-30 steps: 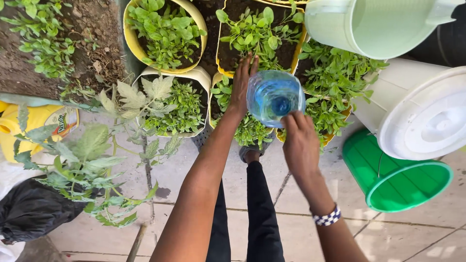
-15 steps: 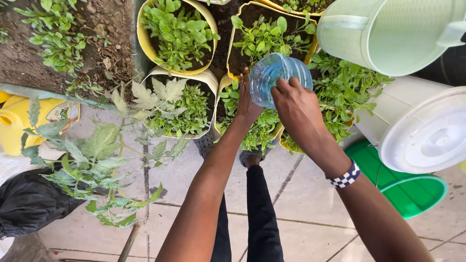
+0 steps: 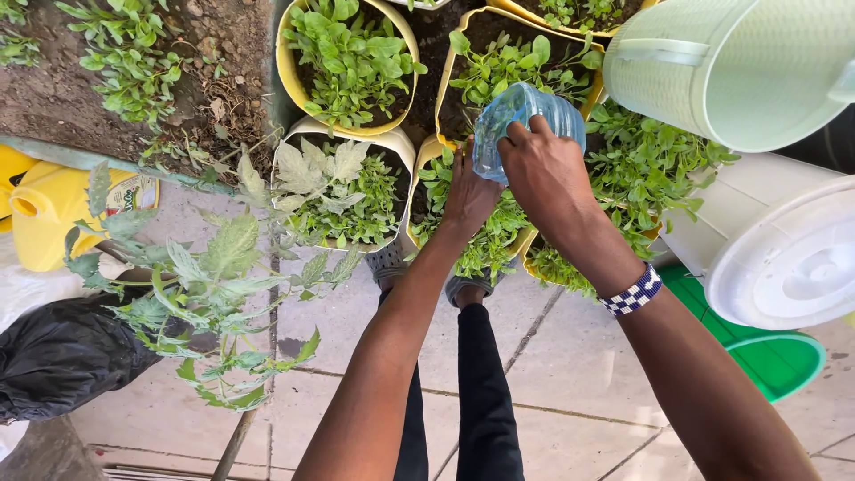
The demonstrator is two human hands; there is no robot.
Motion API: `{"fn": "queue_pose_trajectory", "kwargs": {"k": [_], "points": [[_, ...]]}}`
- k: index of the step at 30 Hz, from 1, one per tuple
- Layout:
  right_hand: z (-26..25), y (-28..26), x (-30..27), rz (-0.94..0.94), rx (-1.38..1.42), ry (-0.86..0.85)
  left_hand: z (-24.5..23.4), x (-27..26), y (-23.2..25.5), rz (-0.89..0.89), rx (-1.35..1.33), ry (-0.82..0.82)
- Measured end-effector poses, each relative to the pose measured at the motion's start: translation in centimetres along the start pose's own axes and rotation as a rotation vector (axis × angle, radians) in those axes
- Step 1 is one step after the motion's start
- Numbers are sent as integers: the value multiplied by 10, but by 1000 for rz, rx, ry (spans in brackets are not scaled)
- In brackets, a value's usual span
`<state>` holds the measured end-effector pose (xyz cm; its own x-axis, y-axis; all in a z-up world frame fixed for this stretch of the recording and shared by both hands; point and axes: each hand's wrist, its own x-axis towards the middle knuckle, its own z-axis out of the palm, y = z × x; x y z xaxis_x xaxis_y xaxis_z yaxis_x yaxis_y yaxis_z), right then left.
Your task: Watering and tending to small plants in recycled containers.
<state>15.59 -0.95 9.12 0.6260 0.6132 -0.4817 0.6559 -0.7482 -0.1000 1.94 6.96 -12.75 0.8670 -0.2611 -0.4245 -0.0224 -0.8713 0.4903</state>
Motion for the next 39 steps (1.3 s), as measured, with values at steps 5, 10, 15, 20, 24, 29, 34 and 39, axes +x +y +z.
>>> {"fn": "queue_pose_trajectory", "kwargs": {"k": [5,10,15,20,24,29,34,39], "points": [[-8,-2,-2,0,23,10,-12,-2,-1,22,11,43],[-16,2,-20,56,128,65,-10,-7,-9,52,-54,6],[-28,8,-63,208,283,172,-20,-19,-17,182,9,282],[-16,10,-109,379,390,276,7,-13,-33,-21,-33,354],[-5,0,-133,514,462,289,-32,14,-26,-404,-166,215],[3,-12,-146,616,558,281,-24,59,-27,-540,-248,52],[13,-22,-152,623,680,311,144,113,-105,-637,-110,128],[12,-29,-156,652,766,353,57,83,-95,-478,-464,129]]}}
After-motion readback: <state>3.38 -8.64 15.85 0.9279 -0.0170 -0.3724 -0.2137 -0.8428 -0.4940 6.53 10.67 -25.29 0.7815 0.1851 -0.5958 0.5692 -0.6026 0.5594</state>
